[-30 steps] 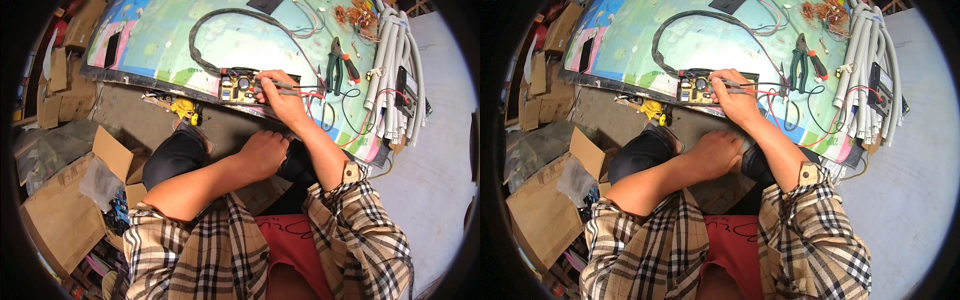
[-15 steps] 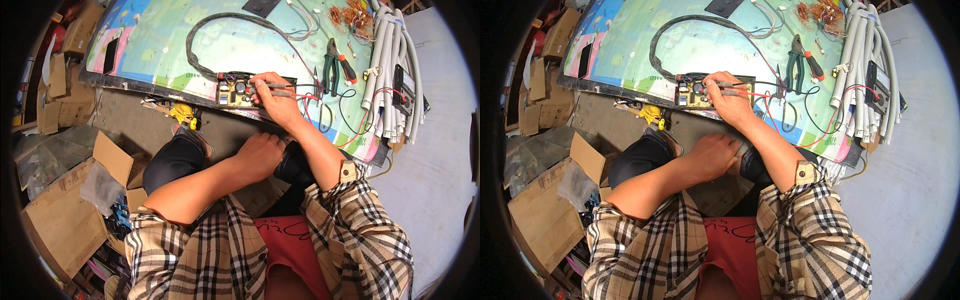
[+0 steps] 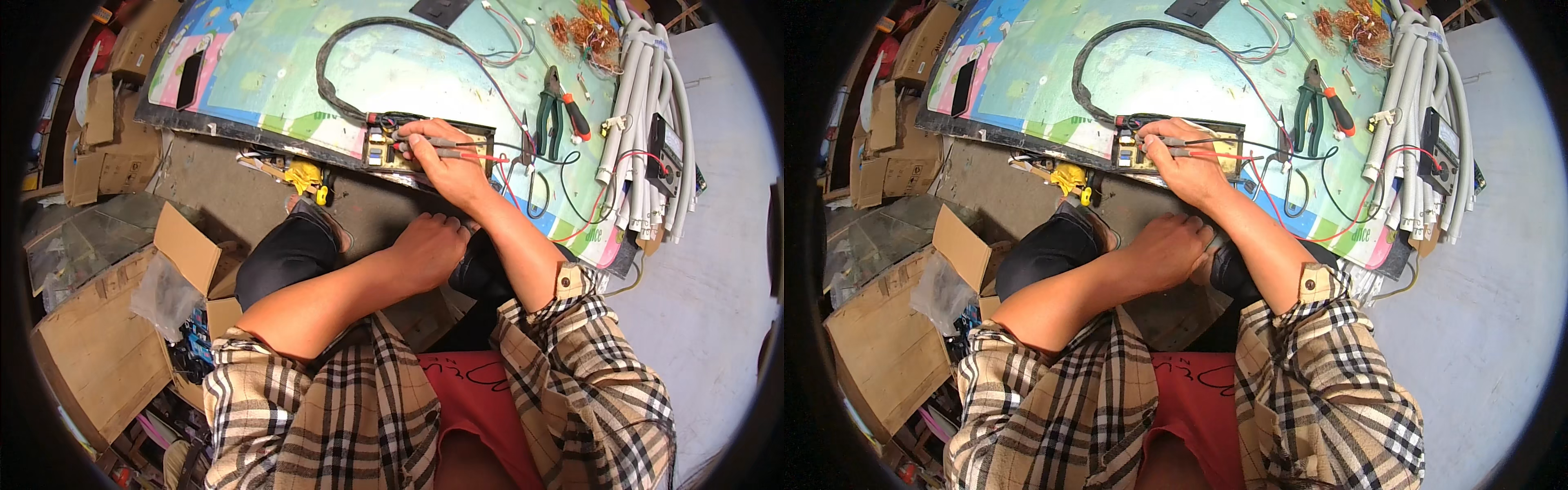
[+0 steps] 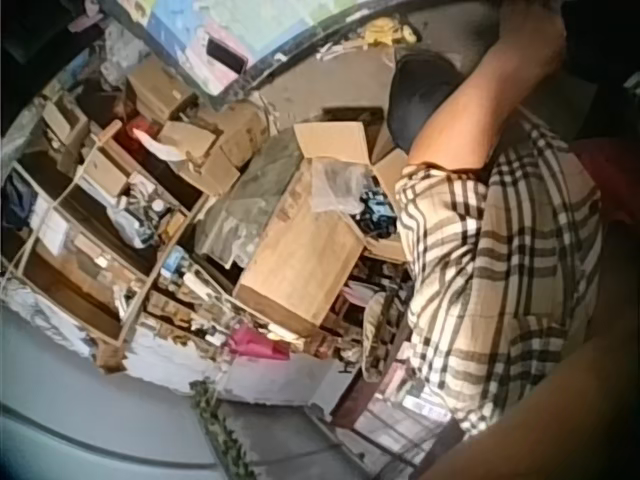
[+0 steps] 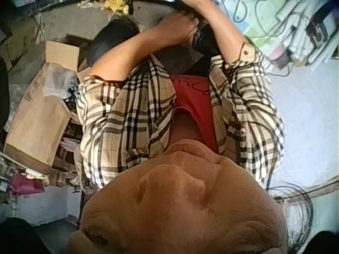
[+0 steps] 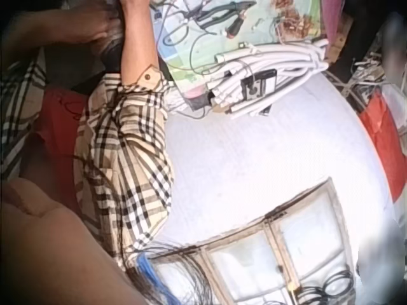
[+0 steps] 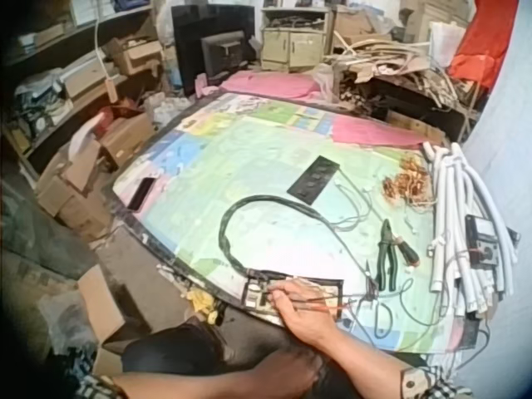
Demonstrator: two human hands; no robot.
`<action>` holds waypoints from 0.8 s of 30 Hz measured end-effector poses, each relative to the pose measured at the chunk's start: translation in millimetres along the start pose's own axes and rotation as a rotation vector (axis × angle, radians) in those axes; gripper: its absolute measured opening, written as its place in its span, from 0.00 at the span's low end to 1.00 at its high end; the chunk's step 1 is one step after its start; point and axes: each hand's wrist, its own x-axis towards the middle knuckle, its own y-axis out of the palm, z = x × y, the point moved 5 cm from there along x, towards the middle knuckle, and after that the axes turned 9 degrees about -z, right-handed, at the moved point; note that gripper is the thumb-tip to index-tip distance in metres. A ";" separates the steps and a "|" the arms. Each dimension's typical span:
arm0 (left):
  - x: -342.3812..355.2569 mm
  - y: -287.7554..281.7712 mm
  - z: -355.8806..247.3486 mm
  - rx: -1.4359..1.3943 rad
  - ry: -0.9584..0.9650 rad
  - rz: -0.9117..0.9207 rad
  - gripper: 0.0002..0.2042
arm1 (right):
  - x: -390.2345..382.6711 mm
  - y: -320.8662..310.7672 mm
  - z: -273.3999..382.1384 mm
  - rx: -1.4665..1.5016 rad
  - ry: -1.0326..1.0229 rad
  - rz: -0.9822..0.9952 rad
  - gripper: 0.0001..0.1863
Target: The person uses a multimeter to test connections on a small electronic device, then places a black cover over it and secures it. The person handles wires, a multimeter, and the device casing during the process.
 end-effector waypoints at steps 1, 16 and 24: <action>-0.2 0.5 0.7 -0.001 0.004 -0.014 0.10 | 0.0 0.9 4.0 -0.062 -0.031 0.010 0.09; 2.8 6.1 6.0 -0.012 0.061 -0.035 0.13 | -15.4 15.7 16.1 -0.337 -0.412 0.189 0.11; 9.3 -5.7 -5.2 0.020 -0.079 0.131 0.16 | -16.9 14.9 6.6 -0.255 -0.523 0.157 0.09</action>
